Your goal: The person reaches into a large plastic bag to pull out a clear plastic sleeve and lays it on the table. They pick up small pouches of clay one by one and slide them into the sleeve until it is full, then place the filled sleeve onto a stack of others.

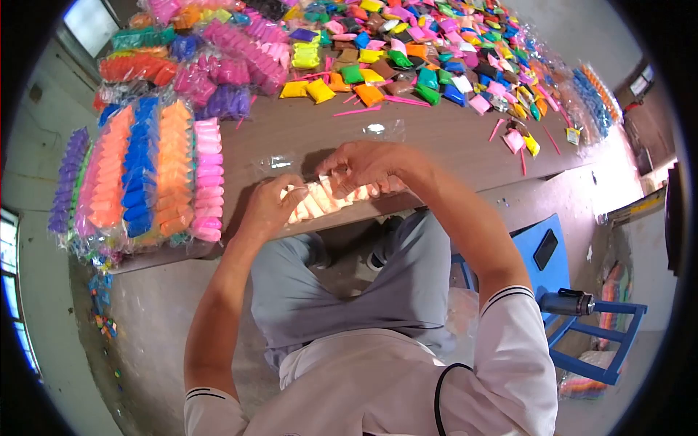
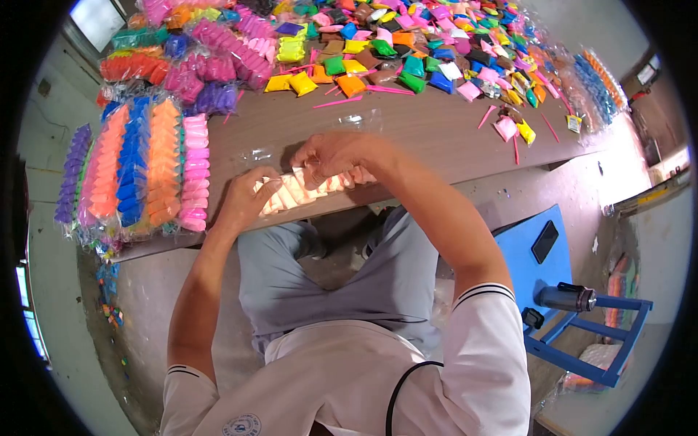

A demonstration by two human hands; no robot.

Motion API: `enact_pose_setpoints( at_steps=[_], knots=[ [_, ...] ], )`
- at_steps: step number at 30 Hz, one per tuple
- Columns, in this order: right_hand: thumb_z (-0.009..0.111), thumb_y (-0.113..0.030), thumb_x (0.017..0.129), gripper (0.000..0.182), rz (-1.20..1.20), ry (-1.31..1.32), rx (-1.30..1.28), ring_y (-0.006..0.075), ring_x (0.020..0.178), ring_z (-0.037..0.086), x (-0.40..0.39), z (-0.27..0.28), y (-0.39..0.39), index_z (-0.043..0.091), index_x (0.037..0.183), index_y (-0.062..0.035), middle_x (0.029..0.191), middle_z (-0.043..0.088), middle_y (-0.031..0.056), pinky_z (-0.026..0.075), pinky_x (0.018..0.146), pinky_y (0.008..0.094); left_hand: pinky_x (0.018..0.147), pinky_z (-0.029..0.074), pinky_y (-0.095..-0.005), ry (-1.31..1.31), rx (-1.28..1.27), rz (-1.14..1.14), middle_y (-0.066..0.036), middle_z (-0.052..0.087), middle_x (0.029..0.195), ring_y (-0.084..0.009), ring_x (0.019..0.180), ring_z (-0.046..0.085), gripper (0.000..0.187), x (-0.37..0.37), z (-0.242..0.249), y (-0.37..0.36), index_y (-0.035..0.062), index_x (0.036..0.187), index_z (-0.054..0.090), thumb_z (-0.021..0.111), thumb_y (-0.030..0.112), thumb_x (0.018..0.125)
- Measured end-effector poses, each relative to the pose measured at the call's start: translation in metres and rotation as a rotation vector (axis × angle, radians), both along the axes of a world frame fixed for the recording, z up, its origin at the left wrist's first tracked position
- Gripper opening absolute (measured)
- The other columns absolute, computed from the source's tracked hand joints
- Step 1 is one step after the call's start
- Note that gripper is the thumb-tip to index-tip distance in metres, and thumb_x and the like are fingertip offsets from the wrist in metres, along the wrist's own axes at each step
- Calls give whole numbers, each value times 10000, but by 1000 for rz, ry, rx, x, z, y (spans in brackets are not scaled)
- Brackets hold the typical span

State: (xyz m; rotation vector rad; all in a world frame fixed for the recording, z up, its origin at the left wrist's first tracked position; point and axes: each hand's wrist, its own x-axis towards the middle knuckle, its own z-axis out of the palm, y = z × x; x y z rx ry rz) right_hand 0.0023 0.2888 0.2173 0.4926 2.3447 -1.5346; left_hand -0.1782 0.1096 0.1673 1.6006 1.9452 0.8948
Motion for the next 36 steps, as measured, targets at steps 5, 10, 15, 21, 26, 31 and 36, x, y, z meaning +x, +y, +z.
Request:
enact_pose_setpoints(
  at_steps=[5, 10, 15, 21, 26, 31, 36],
  knots=[
    [735, -143, 841, 456, 97, -16, 30, 141, 738, 598, -8, -24, 13, 624, 1275, -51, 1013, 676, 45, 499, 679, 305, 739, 487, -342, 16, 8, -10, -146, 650, 825, -198, 773, 608, 263, 1, -1, -1, 13, 985, 639, 654, 270, 928],
    [715, -278, 886, 419, -18, 416, 418, 231, 933, 669, 16, -28, 23, 652, 1233, -52, 1089, 705, 127, 519, 799, 381, 737, 484, -348, 21, 17, -6, -149, 656, 824, -212, 770, 617, 252, 2, 0, -1, 14, 978, 639, 654, 259, 926],
    [673, -392, 907, 446, -198, 343, 634, 335, 994, 660, 37, -8, 6, 659, 1211, -66, 1101, 682, 194, 510, 843, 406, 732, 485, -357, 30, 43, -9, -151, 660, 828, -229, 763, 623, 240, 3, 0, 1, 6, 962, 637, 655, 243, 923],
    [633, -353, 913, 307, -123, 459, 647, 390, 829, 644, 37, -47, -2, 716, 1058, -95, 903, 685, 185, 506, 727, 455, 732, 490, -372, 86, 80, -14, -177, 669, 854, -286, 792, 649, 264, 2, -5, 2, 1, 976, 638, 631, 261, 936],
    [638, -332, 908, 287, -159, 364, 557, 384, 800, 650, 35, -36, -3, 722, 1034, -89, 874, 684, 181, 512, 712, 453, 741, 492, -396, 78, 139, -15, -198, 666, 872, -332, 812, 653, 275, 1, -8, 2, -12, 987, 635, 593, 259, 957],
    [668, -376, 900, 355, -189, 285, 553, 327, 884, 666, 27, -35, 12, 695, 1098, -82, 959, 692, 173, 512, 767, 413, 749, 489, -412, 80, 174, 17, -214, 655, 882, -358, 821, 640, 279, 4, -8, 1, -23, 996, 633, 567, 246, 970],
    [703, -387, 853, 472, -247, 297, 854, 354, 1017, 638, -7, -30, 27, 648, 1200, -73, 1103, 678, 168, 502, 850, 441, 746, 484, -414, 83, 168, 28, -217, 653, 882, -368, 818, 630, 275, 5, -7, 2, -24, 994, 640, 568, 241, 967]
  ],
)
